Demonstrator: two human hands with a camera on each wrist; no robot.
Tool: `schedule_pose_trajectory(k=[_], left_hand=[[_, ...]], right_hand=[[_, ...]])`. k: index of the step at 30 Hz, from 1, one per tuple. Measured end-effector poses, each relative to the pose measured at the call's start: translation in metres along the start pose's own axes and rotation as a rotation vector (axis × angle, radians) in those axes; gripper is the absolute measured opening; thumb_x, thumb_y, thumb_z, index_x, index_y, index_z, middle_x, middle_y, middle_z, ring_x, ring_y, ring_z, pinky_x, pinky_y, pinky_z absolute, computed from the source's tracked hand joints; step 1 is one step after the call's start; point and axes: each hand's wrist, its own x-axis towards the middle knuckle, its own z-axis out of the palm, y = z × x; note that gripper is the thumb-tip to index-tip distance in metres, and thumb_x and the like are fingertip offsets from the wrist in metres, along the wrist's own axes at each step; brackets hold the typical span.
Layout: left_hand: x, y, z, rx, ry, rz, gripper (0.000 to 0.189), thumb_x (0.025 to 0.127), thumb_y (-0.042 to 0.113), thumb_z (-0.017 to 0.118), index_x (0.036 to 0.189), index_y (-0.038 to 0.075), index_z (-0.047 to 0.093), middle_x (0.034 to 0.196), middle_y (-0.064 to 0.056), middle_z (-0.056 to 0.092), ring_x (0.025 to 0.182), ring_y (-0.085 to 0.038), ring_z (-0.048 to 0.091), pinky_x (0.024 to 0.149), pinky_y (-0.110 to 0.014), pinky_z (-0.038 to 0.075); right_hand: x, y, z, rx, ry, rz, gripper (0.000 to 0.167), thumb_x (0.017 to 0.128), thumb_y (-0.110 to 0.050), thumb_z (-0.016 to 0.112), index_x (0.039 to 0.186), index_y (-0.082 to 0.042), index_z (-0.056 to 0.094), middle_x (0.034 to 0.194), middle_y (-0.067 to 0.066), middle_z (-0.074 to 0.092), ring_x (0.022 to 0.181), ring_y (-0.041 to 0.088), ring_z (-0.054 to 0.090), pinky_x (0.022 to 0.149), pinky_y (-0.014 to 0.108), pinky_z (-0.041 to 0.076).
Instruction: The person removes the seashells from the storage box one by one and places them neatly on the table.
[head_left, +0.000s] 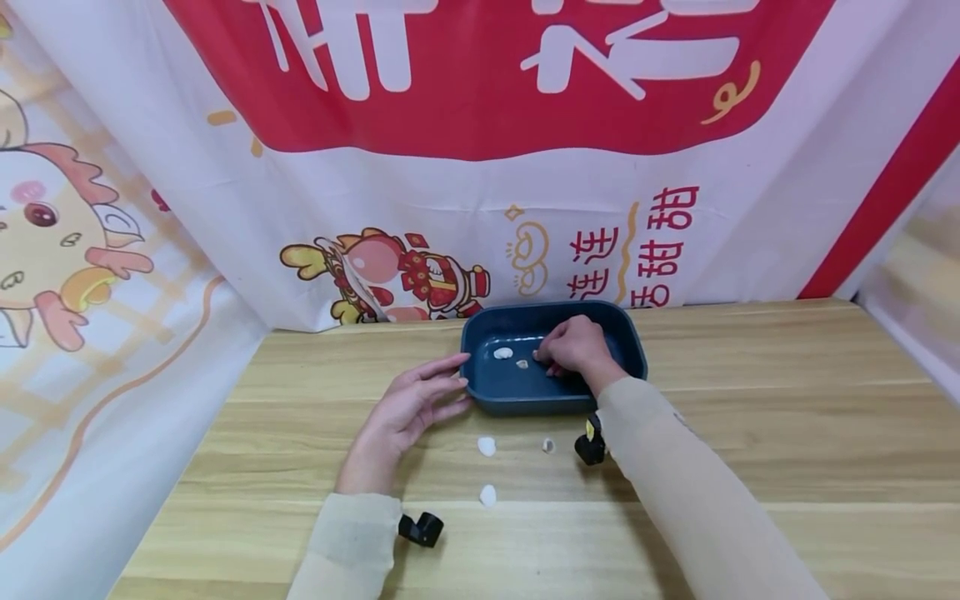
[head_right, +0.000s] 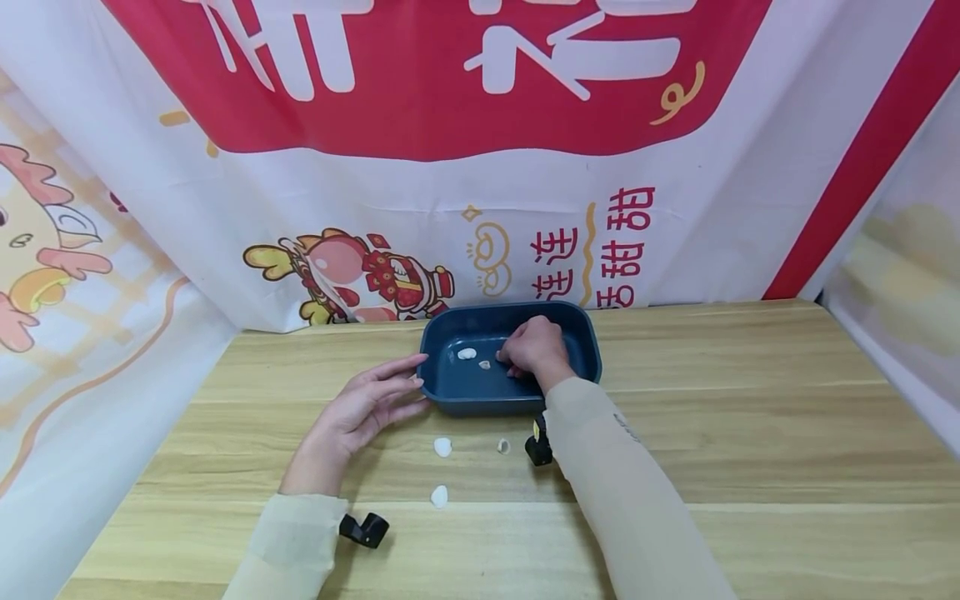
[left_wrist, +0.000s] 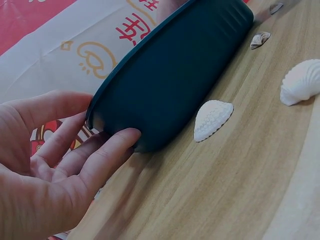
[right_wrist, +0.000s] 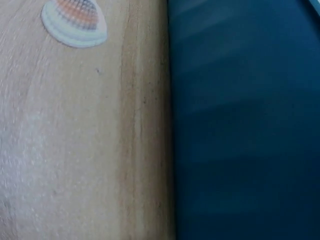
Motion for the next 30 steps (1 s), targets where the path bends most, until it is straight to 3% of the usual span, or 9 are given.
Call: schedule_pose_trajectory(k=[5,10,19,30], left_hand=[[0.0007,-0.0013,-0.0004,0.002,0.001,0.001,0.052,0.1,-0.002,0.068,0.15,0.01,0.063,0.167,-0.008,0.05,0.145,-0.036,0.059,0.108,-0.047,0.061],[0.0008,-0.0014,-0.0011,0.004,0.001,-0.002,0.052,0.1,-0.001,0.069,0.15,0.011,0.063,0.167,-0.008,0.05,0.144,-0.036,0.06,0.108,-0.047,0.061],[0.0014,-0.0031,-0.0038,-0.006,-0.004,-0.009,0.053,0.1,-0.002,0.07,0.15,0.013,0.064,0.168,-0.008,0.049,0.144,-0.036,0.061,0.107,-0.045,0.062],[0.0014,-0.0027,-0.0036,0.003,-0.019,-0.003,0.054,0.099,-0.002,0.071,0.151,0.012,0.063,0.169,-0.008,0.048,0.145,-0.038,0.059,0.109,-0.047,0.061]], right_hand=[[0.0011,0.0007,0.0016,-0.046,0.013,-0.017,0.009,0.098,-0.017,0.079,0.098,-0.008,0.083,0.094,0.009,0.079,0.069,0.017,0.074,0.062,0.024,0.061],[0.0012,-0.0001,0.0018,-0.123,0.016,-0.027,0.012,0.099,-0.021,0.079,0.093,-0.011,0.082,0.088,0.007,0.079,0.072,0.019,0.074,0.07,0.03,0.059],[0.0002,-0.0009,0.0025,-0.198,-0.026,-0.05,0.032,0.102,-0.029,0.075,0.079,-0.008,0.075,0.073,0.005,0.073,0.078,0.024,0.069,0.079,0.034,0.05],[0.0008,0.0002,0.0075,-0.195,0.03,-0.066,0.017,0.101,-0.028,0.077,0.102,-0.011,0.076,0.101,0.009,0.075,0.09,0.025,0.069,0.08,0.034,0.056]])
